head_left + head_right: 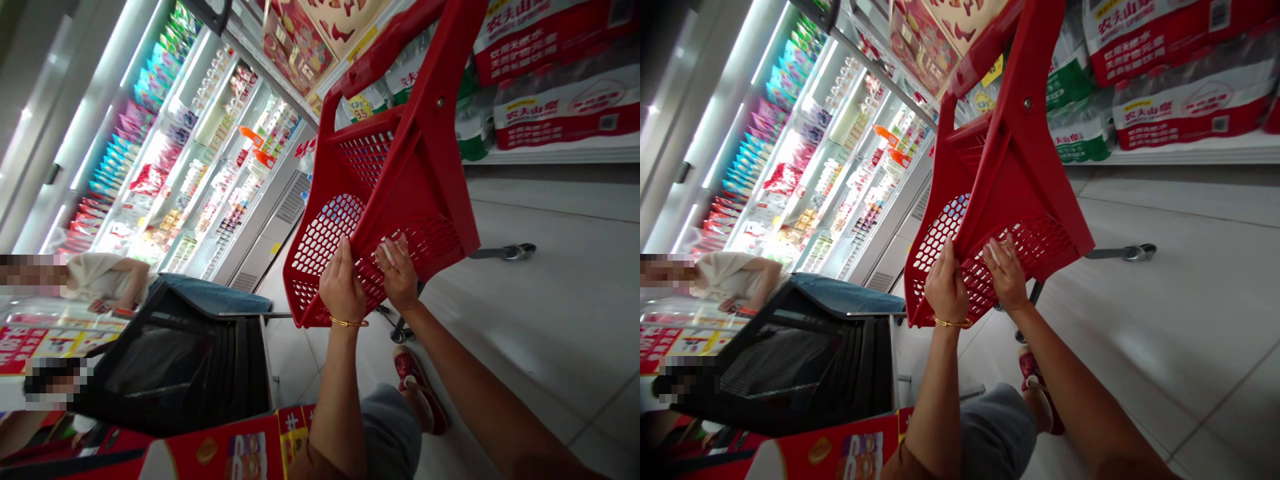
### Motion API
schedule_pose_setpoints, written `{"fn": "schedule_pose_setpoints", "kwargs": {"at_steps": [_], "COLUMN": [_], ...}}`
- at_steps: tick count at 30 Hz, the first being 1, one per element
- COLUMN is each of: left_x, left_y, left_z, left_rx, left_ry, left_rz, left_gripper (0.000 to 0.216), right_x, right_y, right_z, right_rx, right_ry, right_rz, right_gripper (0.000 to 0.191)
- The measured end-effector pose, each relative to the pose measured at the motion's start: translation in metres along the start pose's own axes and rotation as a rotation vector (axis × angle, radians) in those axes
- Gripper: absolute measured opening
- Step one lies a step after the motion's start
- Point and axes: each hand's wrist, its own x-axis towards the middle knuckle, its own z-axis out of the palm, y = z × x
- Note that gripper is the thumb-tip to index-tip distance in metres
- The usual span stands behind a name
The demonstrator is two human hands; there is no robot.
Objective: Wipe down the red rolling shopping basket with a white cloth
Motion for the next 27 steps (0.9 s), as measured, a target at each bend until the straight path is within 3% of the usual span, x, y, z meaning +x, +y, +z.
{"fn": "schedule_pose_setpoints", "kwargs": {"at_steps": [4,9,15,19,23,27], "left_x": [0.001,0.001,0.000,-0.001,-0.001,0.000], "left_y": [0.000,-0.002,-0.005,-0.004,-0.004,-0.003], "left_z": [0.000,0.001,0.002,0.001,0.001,0.002], "left_rx": [-0.003,-0.013,-0.041,-0.057,-0.028,-0.043], "left_ry": [-0.003,0.017,0.032,0.028,0.030,0.044], "left_rz": [-0.014,-0.010,-0.030,-0.013,-0.023,-0.022], "left_gripper": [0.064,0.063,0.062,0.062,0.058,0.055], "right_x": [-0.022,-0.045,-0.050,-0.027,0.016,0.049], "right_y": [0.008,0.020,0.019,-0.004,-0.031,-0.042], "right_z": [-0.007,-0.013,-0.017,-0.017,-0.007,0.009], "right_rx": [0.004,-0.004,0.001,0.041,0.051,0.075], "right_ry": [-0.024,-0.072,-0.084,0.022,0.122,0.083], "right_rz": [0.016,0.077,0.101,0.064,-0.074,-0.118], "right_gripper": [0.051,0.043,0.045,0.048,0.053,0.043]}}
